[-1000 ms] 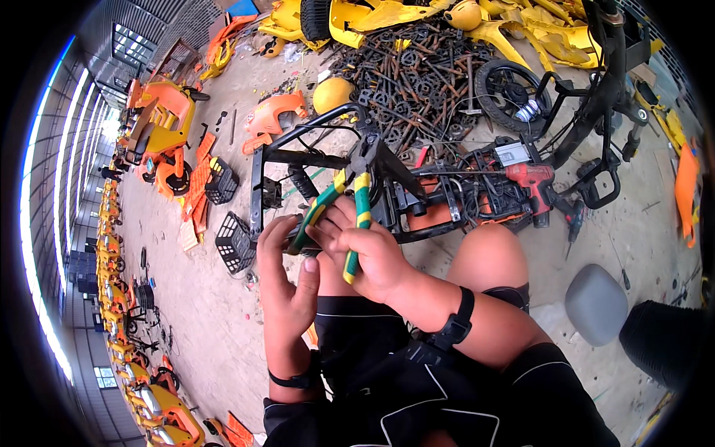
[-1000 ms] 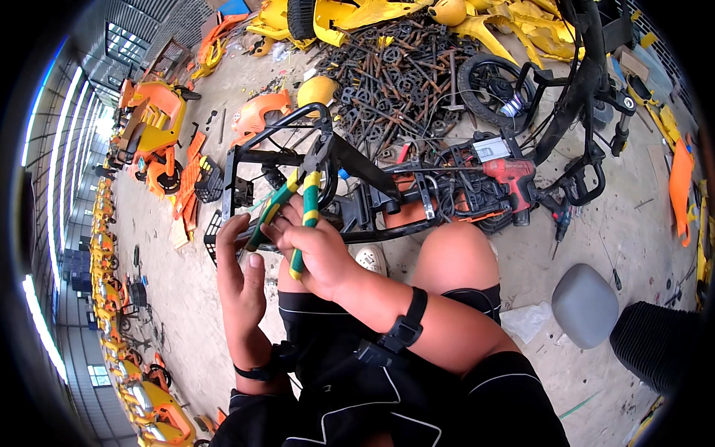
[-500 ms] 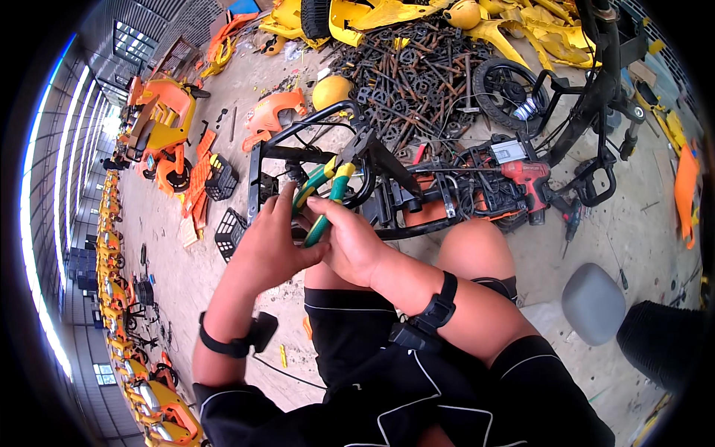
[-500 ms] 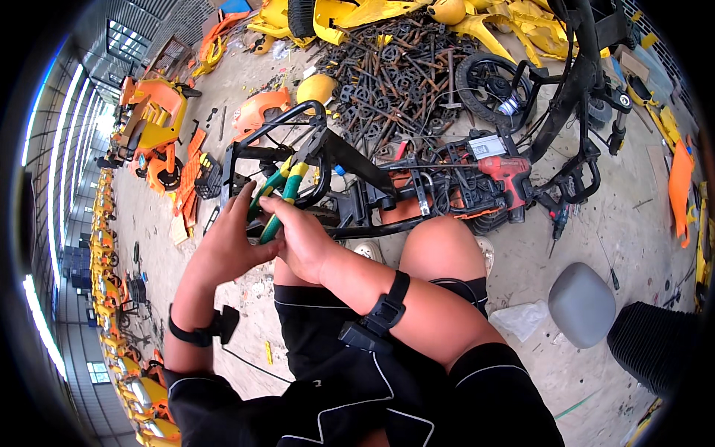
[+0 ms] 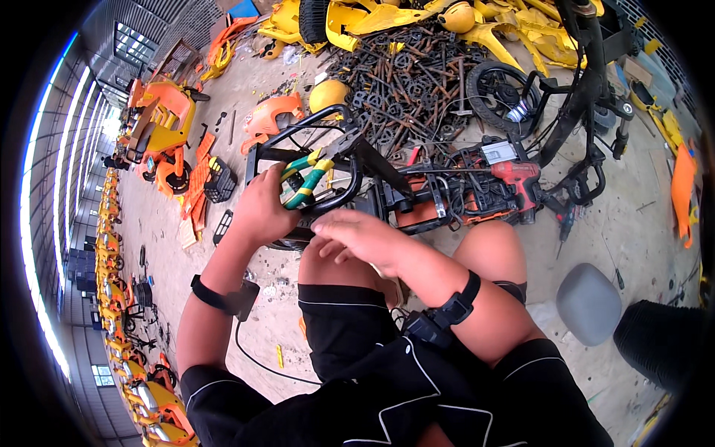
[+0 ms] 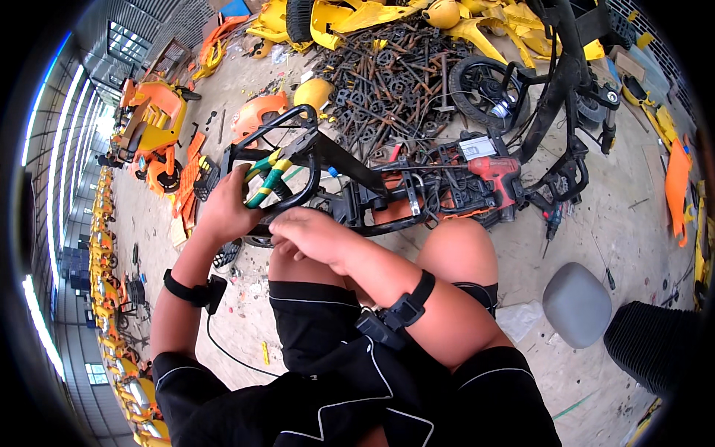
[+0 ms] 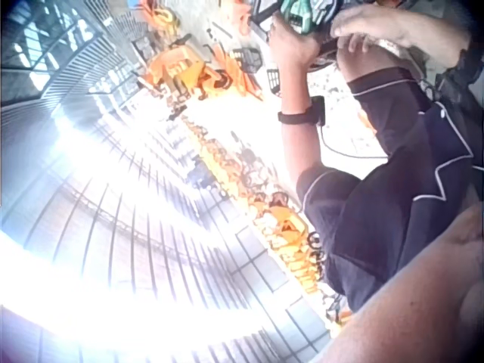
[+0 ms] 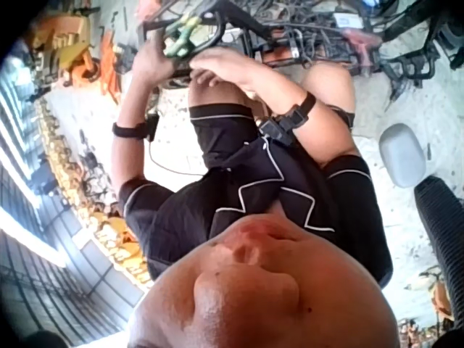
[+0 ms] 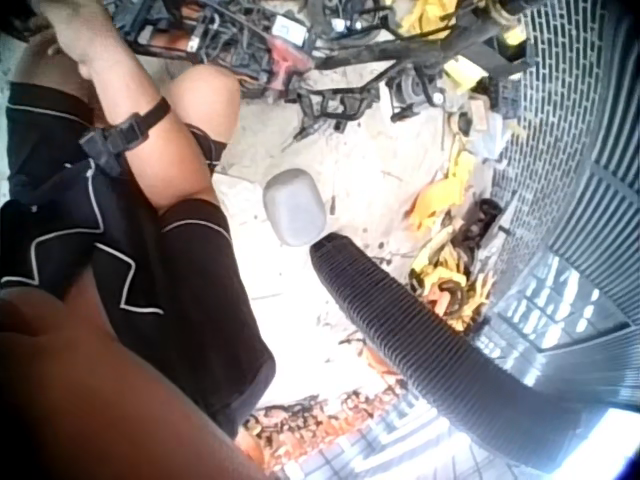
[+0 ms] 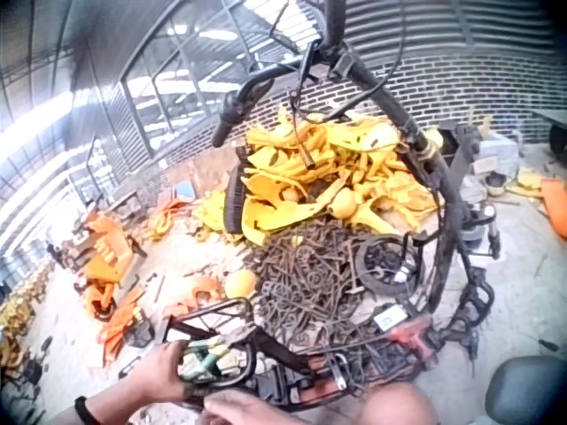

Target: The person uses pliers to cut cables and wires attached to a black metal motorcycle frame while sitting on a concrete floor.

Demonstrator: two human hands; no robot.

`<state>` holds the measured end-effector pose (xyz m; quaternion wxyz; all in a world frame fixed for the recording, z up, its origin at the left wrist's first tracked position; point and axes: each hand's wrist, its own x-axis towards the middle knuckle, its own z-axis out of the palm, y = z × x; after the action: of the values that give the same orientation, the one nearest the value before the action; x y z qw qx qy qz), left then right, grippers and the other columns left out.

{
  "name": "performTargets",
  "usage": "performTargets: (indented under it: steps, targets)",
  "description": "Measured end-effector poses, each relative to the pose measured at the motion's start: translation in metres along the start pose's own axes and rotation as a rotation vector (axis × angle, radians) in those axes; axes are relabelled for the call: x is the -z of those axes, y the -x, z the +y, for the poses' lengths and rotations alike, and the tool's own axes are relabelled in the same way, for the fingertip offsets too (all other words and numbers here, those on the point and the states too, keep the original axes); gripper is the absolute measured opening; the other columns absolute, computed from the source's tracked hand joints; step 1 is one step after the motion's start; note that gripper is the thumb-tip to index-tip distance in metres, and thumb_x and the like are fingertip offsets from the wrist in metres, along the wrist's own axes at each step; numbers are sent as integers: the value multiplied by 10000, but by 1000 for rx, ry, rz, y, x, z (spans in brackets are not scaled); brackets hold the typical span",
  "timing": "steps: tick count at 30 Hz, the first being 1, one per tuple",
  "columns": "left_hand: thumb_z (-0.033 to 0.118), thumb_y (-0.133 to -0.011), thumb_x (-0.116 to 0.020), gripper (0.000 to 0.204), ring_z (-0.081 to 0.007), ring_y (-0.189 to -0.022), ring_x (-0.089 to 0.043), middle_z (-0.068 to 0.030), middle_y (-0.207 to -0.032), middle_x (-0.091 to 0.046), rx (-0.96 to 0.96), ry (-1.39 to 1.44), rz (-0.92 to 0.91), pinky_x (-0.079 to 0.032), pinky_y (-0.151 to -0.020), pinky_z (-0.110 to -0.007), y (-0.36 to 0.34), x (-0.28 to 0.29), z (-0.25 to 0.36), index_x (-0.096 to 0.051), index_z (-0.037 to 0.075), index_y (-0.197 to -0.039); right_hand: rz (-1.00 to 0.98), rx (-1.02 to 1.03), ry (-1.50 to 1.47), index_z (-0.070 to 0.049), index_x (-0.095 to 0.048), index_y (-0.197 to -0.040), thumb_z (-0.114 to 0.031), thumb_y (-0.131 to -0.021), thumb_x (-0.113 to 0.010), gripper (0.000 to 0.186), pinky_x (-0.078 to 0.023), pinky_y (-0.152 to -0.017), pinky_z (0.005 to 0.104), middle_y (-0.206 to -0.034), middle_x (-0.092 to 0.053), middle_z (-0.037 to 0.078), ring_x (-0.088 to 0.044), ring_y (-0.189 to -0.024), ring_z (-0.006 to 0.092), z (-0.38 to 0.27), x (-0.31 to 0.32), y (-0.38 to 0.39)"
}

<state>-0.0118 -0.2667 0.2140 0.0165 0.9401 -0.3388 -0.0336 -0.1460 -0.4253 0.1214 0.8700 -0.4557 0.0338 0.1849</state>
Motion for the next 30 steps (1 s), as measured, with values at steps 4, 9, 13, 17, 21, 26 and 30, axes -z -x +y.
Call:
performTargets:
  steps: [4, 9, 13, 17, 21, 26, 30]
  targets:
    - [181, -703, -733, 735, -459, -1077, -672, -278, -1141, -699, 17, -101, 46, -546, -938, -498, 10, 1, 18, -521, -53, -1367, 109, 55, 75, -50, -656, -1272, -327, -1061, -604, 352, -525, -838, 316, -1167, -721, 88, -666, -1015, 157, -6, 20, 7]
    - [193, -730, -713, 631, -474, -975, -692, -302, -1033, -693, 180, -83, 64, -566, -860, -520, 31, -1, 52, -535, -66, -1277, 127, 41, 136, -35, -668, -1242, -390, -1047, -601, 410, -528, -812, 333, -1153, -723, 97, -672, -984, 171, -13, 21, 20]
    - [427, -759, -820, 757, -482, -978, -707, -313, -1049, -694, 319, -95, 178, -579, -876, -522, 53, -21, 96, -544, -112, -1212, 151, 28, 106, -51, -683, -1135, -486, -1022, -590, 459, -506, -736, 347, -997, -689, 46, -629, -862, 151, -7, 21, 24]
    - [510, -787, -781, 738, -462, -928, -722, -309, -1022, -696, 386, -102, 256, -594, -849, -506, 59, -31, 128, -564, -105, -1134, 132, 99, -70, -82, -683, -1112, -455, -1052, -594, 389, -487, -743, 304, -921, -644, -16, -605, -835, 108, -6, 15, 23]
    - [398, -810, -722, 626, -481, -982, -699, -320, -1060, -690, 439, -41, 226, -575, -883, -514, 58, -28, 128, -562, -97, -1158, 56, 113, -263, -68, -696, -1220, -433, -1041, -630, 411, -512, -816, 298, -1022, -689, -4, -644, -930, 109, -4, 6, 23]
    - [321, -827, -687, 649, -489, -1023, -684, -313, -1094, -689, 367, 17, 277, -563, -900, -517, 60, -34, 120, -541, -103, -1295, -12, 75, -498, -84, -703, -1224, -411, -1012, -673, 391, -507, -919, 298, -1087, -716, 8, -665, -1005, 126, 18, -2, -2]
    - [305, -827, -683, 701, -483, -992, -692, -302, -1077, -695, 338, 33, 287, -572, -876, -511, 66, -30, 118, -516, -108, -1369, -208, 46, -724, -92, -698, -1162, -363, -1015, -663, 310, -506, -935, 315, -1067, -726, 25, -674, -1013, 146, 9, -9, 0]
